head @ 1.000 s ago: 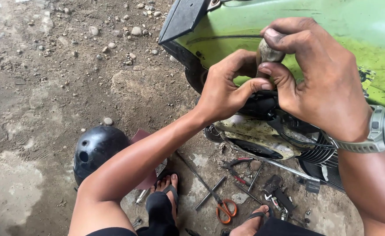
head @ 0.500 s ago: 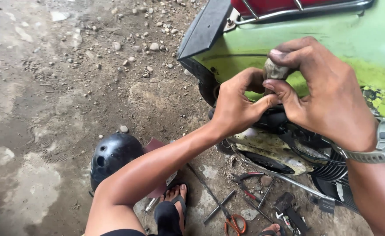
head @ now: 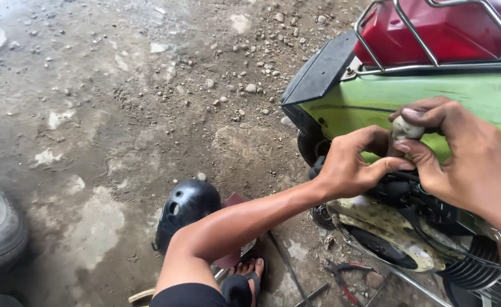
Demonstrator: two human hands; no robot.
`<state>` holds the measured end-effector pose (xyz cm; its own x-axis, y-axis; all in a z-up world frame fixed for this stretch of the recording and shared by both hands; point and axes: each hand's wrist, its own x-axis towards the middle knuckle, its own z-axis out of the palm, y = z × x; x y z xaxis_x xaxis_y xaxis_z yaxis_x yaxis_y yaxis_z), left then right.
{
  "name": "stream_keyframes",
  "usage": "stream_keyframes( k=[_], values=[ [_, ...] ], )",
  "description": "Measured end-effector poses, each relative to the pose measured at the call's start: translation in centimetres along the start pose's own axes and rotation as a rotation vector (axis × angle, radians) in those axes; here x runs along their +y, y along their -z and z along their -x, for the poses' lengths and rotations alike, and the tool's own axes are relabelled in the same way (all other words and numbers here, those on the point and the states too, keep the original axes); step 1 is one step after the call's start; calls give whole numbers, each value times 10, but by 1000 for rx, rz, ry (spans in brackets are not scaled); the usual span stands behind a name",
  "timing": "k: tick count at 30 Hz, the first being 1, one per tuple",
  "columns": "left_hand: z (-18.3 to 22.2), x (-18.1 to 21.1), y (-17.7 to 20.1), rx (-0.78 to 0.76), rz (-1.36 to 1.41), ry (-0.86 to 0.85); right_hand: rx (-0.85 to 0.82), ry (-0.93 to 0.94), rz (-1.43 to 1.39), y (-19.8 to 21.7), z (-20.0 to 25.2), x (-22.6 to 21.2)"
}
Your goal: Servicing the spark plug and inspecting electrical connections on a vintage scooter engine.
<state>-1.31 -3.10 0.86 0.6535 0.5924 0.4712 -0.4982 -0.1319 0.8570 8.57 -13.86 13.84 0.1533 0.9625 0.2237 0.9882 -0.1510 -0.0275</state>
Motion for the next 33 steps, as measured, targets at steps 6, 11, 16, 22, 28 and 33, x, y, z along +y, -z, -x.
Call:
stream_keyframes(
  k=[6,11,16,22,28,33],
  values=[
    [-1,-9,-6,29,-33,-65,107,14,-33,-9,1,9],
    [1,-23,-10,25,-72,-91,162,104,-98,-15,0,15],
    [6,-31,-12,37,-114,-56,182,143,-152,-27,-2,19],
    [6,-23,-9,29,-123,-3,269,105,-228,-43,-2,19],
    [9,-22,1,-35,-172,69,293,152,-215,-52,-3,11],
    [12,-9,3,-53,-172,103,297,186,-125,-48,-2,6]
  ],
)
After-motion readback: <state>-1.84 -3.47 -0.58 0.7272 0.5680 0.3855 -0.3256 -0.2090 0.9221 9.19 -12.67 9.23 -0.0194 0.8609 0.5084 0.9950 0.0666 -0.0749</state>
